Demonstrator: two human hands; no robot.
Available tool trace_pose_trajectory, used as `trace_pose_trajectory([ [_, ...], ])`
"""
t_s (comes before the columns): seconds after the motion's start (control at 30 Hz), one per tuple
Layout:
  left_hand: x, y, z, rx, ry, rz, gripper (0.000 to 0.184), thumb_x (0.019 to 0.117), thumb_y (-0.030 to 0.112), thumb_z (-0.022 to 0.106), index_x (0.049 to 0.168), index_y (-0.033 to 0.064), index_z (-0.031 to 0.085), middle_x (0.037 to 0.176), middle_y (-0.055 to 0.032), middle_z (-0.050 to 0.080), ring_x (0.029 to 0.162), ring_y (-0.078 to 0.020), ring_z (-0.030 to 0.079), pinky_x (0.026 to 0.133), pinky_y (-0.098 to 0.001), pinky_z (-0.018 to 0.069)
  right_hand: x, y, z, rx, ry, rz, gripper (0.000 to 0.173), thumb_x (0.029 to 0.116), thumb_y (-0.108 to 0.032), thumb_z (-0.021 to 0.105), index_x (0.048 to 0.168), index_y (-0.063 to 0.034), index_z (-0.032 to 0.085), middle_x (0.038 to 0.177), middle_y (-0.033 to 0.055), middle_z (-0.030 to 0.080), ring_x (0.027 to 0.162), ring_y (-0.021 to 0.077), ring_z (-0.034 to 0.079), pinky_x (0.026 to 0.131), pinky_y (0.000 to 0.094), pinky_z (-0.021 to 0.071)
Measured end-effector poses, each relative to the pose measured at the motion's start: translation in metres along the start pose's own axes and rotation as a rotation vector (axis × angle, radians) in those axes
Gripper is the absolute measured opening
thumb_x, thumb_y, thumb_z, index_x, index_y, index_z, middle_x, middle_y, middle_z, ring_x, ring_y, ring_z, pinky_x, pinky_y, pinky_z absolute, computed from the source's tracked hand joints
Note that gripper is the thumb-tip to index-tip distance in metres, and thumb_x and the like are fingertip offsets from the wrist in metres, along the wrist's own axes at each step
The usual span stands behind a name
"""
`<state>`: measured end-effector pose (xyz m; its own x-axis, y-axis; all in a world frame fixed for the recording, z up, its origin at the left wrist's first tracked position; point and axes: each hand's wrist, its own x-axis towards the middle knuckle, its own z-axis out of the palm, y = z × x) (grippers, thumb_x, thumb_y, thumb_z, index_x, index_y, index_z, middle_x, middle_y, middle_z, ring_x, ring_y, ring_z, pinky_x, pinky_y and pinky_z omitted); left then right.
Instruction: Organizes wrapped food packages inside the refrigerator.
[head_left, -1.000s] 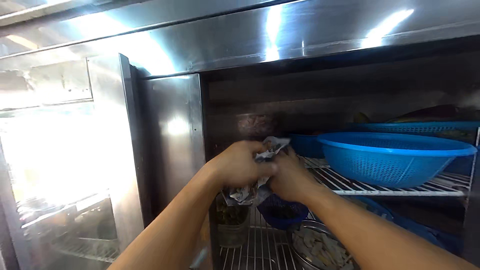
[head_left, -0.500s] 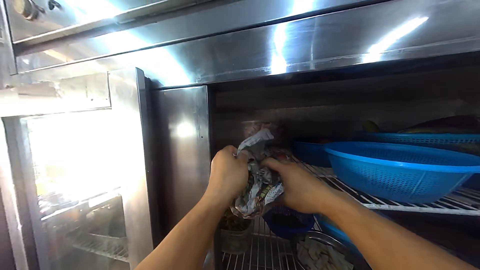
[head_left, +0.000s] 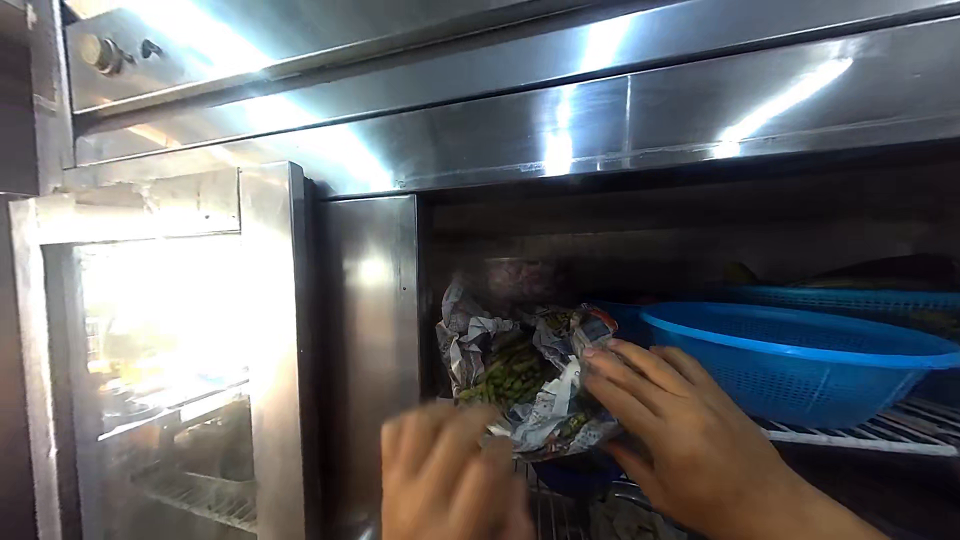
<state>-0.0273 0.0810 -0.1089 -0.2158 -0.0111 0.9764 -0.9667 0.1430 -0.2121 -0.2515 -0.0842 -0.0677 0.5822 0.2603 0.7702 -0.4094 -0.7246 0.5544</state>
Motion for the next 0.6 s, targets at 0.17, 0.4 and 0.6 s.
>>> trace_pose_trajectory([
  [0.17,-0.039,0.005,0.036,0.294,-0.122,0.025,0.028,0.0951,0.039,0.061,0.119,0.0259,0.068,0.119,0.0037,0.071,0.109,-0.0198,0.060,0.090,-0.0440,0.0413,0.013,-0.021,0.005,0.130,-0.084,-0.174,0.036,0.0889,-0.042,0.065,0.117,-0.0202,0.068,0.121,0.0025,0.072,0.127,0.0287,0.062,0.112,0.0657,0.0409],
  [0.4,-0.069,-0.002,0.048,0.212,-0.015,-0.017,0.008,0.0957,0.029,0.061,0.100,0.0300,0.068,0.109,0.0049,0.064,0.106,-0.0171,0.055,0.096,-0.0401,0.0380,0.083,-0.027,-0.015,0.273,-0.266,0.045,0.019,0.0885,-0.033,0.061,0.087,-0.0182,0.073,0.064,-0.0041,0.060,0.057,0.0138,0.063,0.049,0.0395,0.0525],
  [0.6,-0.075,0.005,0.051,0.195,0.141,-0.134,0.018,0.0978,0.033,0.060,0.111,0.0271,0.072,0.092,0.0007,0.054,0.091,-0.0156,0.051,0.087,-0.0350,0.0382,0.145,-0.057,0.020,0.232,-0.932,0.018,0.078,0.0784,-0.037,0.084,0.148,-0.0281,0.050,0.140,0.0067,0.058,0.131,0.0340,0.051,0.104,0.0637,0.0401],
])
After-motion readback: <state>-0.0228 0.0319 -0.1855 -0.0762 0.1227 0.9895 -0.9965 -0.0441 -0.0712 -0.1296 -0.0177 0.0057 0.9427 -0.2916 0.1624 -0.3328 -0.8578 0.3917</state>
